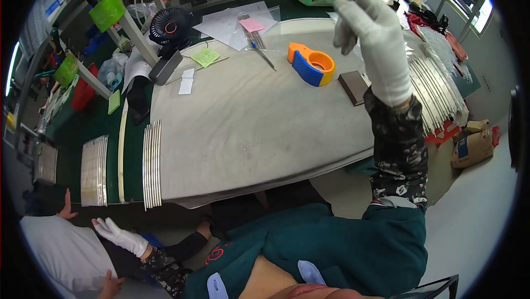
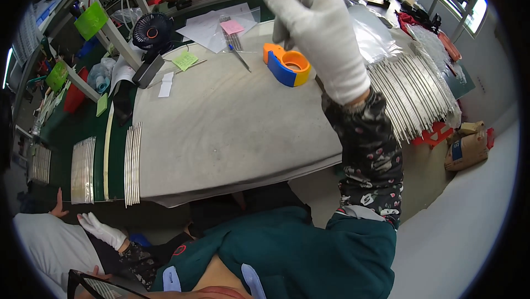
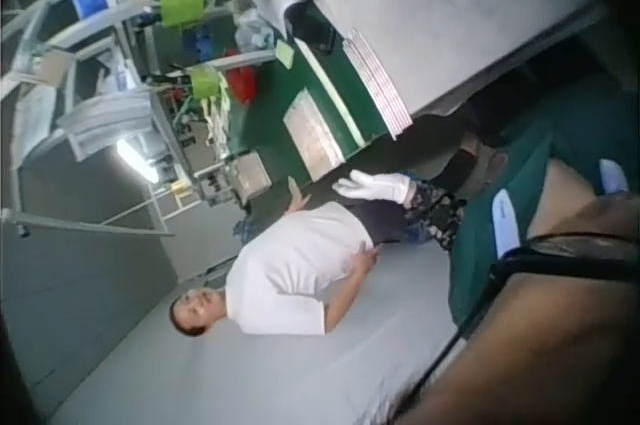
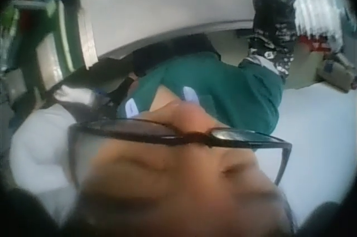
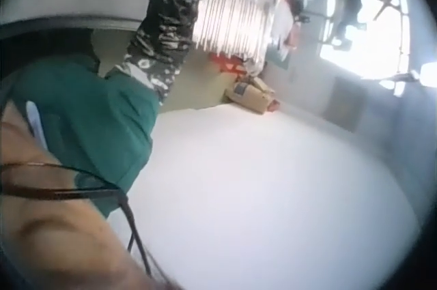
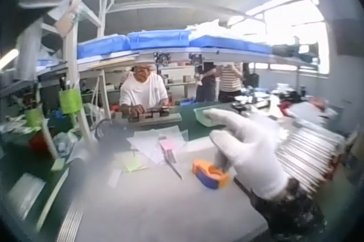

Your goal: The recorder organizes metal rods into bundles, puts some in a bag, and uses a sanding block to smooth the ends of a stack of rods on a workbench.

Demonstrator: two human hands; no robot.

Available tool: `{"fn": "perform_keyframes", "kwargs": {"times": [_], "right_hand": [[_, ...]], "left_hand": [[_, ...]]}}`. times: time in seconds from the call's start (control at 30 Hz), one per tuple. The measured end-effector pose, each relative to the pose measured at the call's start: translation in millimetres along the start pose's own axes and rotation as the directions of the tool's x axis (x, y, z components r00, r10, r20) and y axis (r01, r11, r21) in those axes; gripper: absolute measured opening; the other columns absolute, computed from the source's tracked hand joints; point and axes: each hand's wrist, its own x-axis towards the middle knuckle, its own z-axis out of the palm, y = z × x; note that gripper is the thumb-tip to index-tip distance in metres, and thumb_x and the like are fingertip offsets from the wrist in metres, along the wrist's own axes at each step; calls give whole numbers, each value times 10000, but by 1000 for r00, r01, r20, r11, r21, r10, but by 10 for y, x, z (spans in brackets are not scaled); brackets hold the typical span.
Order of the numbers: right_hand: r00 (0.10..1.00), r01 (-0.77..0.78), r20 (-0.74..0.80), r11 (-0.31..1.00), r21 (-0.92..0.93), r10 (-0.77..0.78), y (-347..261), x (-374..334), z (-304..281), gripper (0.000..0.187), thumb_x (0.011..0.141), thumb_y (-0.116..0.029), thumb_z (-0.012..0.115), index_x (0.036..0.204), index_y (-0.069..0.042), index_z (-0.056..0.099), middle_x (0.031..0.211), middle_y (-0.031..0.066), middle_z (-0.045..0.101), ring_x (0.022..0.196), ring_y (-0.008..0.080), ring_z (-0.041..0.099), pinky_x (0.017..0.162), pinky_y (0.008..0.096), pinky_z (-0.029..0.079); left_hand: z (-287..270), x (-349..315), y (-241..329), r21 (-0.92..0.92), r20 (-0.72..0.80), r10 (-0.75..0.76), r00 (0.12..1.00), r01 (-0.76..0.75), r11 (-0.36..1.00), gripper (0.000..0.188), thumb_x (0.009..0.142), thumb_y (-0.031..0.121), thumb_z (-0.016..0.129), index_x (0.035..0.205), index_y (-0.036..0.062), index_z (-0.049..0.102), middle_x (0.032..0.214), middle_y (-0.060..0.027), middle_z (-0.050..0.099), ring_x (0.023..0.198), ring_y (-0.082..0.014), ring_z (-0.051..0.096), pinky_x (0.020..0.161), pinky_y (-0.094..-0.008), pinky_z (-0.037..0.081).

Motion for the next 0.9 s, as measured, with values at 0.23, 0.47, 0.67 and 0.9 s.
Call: {"fn": "perform_keyframes", "kwargs": {"times": [0.23, 0.47, 0.67, 0.9], "right_hand": [[894, 201, 435, 774, -601, 106, 891, -1468, 157, 107, 780, -162, 623, 857, -98, 661, 573, 109, 589, 558, 299, 616, 522, 389, 491], [947, 22, 275, 821, -570, 166, 1285, -1722, 210, 79, 759, -116, 637, 832, -103, 661, 551, 96, 581, 520, 270, 609, 502, 370, 483], [937, 92, 325, 800, -592, 132, 1260, -1712, 232, 99, 723, -41, 652, 804, -87, 620, 610, 85, 615, 540, 261, 616, 515, 362, 486], [933, 86, 324, 777, -623, 157, 1238, -1724, 212, 115, 711, -63, 672, 803, -112, 623, 541, 47, 558, 482, 233, 569, 465, 341, 447]], "left_hand": [[687, -580, 513, -83, 380, 330, 864, -323, 943, 522, 906, 93, 482, 1390, -19, 321, 1437, -188, 348, 1316, -332, 367, 1096, -432, 306], [1330, -964, 858, -199, 702, 384, 600, -352, 915, 538, 824, 44, 560, 1331, -27, 392, 1381, -203, 418, 1215, -329, 486, 1027, -394, 390], [1700, -1157, 823, -304, 777, 399, 487, -265, 915, 532, 797, 7, 585, 1302, 29, 418, 1338, -205, 456, 1110, -313, 567, 957, -386, 449], [1779, -1270, 722, -287, 867, 278, 413, -43, 957, 451, 785, -8, 596, 1214, 27, 462, 1276, -205, 514, 1069, -313, 593, 930, -387, 465]]}}
